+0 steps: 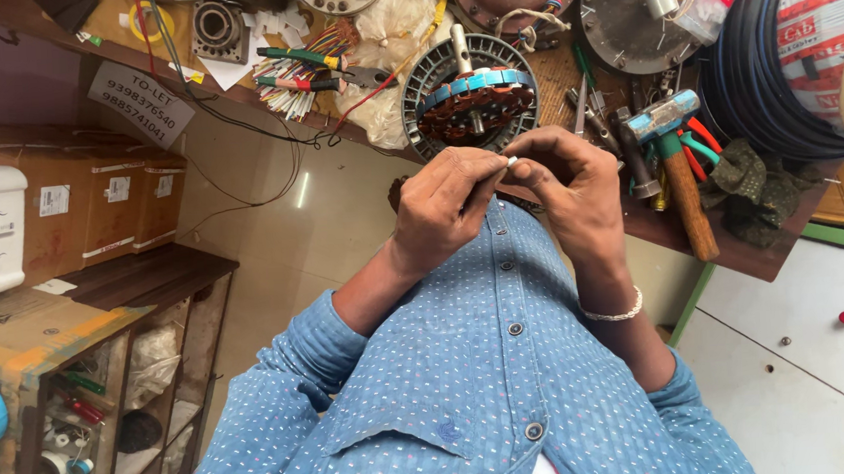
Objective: The person is repairing an electrical motor stator by hand. They repeatedly cut small white insulating strips with scissors, fold them, and insert them into the slots of the stator. They also use a screwdriver to adjust the copper windings.
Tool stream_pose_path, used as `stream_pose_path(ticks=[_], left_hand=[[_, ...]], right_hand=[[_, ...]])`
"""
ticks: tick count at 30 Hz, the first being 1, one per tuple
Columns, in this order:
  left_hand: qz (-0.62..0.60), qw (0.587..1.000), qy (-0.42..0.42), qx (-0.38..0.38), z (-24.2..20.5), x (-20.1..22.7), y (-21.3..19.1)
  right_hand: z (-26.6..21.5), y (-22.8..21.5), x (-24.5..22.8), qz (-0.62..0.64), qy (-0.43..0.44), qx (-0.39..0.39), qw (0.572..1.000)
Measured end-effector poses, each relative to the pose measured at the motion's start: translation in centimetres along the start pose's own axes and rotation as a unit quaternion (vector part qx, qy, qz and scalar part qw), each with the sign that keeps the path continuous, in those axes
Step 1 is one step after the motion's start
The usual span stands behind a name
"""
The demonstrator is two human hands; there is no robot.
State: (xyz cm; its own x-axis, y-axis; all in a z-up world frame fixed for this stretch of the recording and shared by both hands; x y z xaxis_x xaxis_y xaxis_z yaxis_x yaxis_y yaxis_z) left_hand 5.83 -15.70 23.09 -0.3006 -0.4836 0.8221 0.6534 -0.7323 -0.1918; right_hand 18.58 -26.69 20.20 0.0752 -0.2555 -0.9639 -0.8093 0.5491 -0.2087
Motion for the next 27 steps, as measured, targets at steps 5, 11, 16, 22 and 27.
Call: stream_pose_path(ticks=[5, 11, 16, 22, 27], left_hand=[[0.015, 1.0, 0.001, -0.001, 0.2, -0.1, 0.1], [0.005, 1.0, -0.021, 0.01, 0.4, -0.4, 0.3], [-0.363, 0.863, -0.334, 0.106, -0.9, -3.3, 1.9], [-0.09, 0.977, -0.18, 0.064, 0.9, -0.7, 0.7], [-0.074, 0.985, -0.15, 0.046, 1.5, 0.9, 0.5]], right_hand=[[-0.1, 0.1, -1.5, -0.116, -0.057, 0.051, 0.99], [0.0, 0.6, -0.9, -0.069, -0.075, 0.064, 0.993], [0.6, 1.8, 0.0, 0.142, -0.159, 0.07, 0.975], [0.2, 1.4, 0.7, 0.051, -0.181, 0.066, 0.98], [0.0, 1.0, 1.0, -0.002, -0.142, 0.129, 0.981]])
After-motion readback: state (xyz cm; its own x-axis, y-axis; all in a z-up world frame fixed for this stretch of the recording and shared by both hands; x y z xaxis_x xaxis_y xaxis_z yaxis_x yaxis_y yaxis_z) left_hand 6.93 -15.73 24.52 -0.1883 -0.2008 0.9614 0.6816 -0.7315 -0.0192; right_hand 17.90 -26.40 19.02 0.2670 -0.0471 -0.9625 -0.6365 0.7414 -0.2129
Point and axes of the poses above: each hand's wrist, its own z-axis towards the middle knuckle, its own y-axis out of the palm, x = y × z, the point moved 5 cm from there along z, towards the middle knuckle, and after that the axes turned 12 degrees about -z, right-handed, at the moved point
